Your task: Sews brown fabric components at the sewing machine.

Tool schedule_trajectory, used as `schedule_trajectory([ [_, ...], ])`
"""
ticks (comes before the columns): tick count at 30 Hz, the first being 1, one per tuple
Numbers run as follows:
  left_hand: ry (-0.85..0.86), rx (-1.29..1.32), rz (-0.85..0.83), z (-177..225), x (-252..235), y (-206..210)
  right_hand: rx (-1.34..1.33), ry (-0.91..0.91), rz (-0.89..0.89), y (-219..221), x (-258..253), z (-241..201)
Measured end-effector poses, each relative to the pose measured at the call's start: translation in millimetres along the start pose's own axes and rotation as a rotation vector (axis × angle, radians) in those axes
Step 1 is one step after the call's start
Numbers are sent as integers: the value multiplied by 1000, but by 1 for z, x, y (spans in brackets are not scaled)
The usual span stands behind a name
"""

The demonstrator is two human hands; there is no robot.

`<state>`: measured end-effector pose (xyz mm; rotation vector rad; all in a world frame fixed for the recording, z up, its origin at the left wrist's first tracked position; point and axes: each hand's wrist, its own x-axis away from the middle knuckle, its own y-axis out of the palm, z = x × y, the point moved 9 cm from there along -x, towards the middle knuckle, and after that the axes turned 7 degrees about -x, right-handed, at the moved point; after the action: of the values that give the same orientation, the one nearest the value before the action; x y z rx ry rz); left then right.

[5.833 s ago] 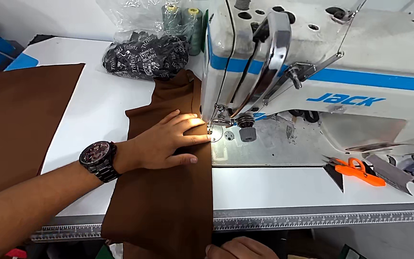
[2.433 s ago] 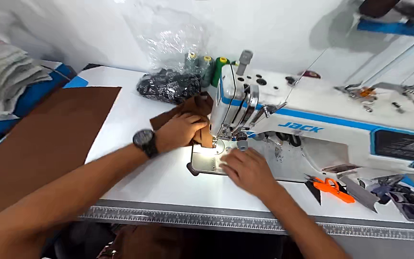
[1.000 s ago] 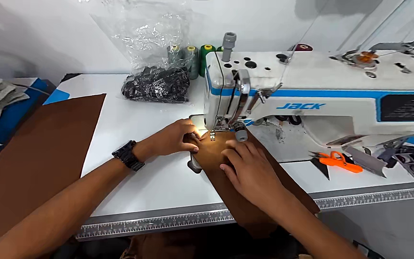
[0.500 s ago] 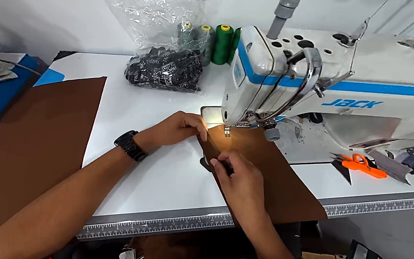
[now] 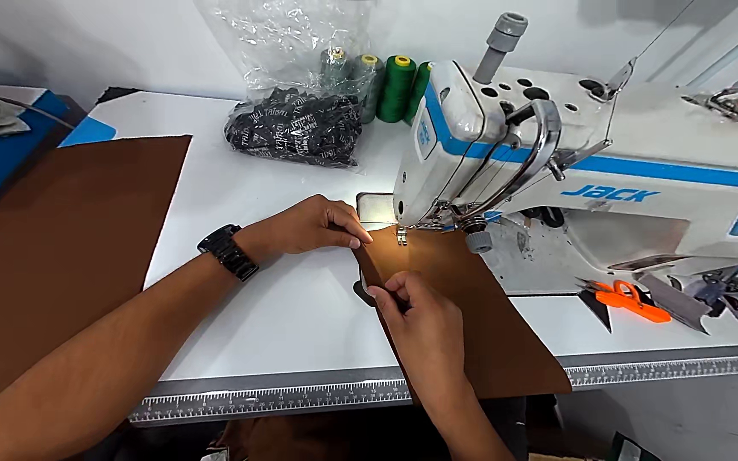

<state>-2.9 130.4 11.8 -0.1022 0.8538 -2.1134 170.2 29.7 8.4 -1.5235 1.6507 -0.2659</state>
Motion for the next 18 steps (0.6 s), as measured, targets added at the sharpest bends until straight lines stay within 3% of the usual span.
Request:
schedule_trajectory([
  [9,-41,-135,28,-2,-1,-3,-118,98,-88,4,-4,12],
  [18,-91,-316,68,-6,-3,0,-36,115,-143,9,-4,13],
])
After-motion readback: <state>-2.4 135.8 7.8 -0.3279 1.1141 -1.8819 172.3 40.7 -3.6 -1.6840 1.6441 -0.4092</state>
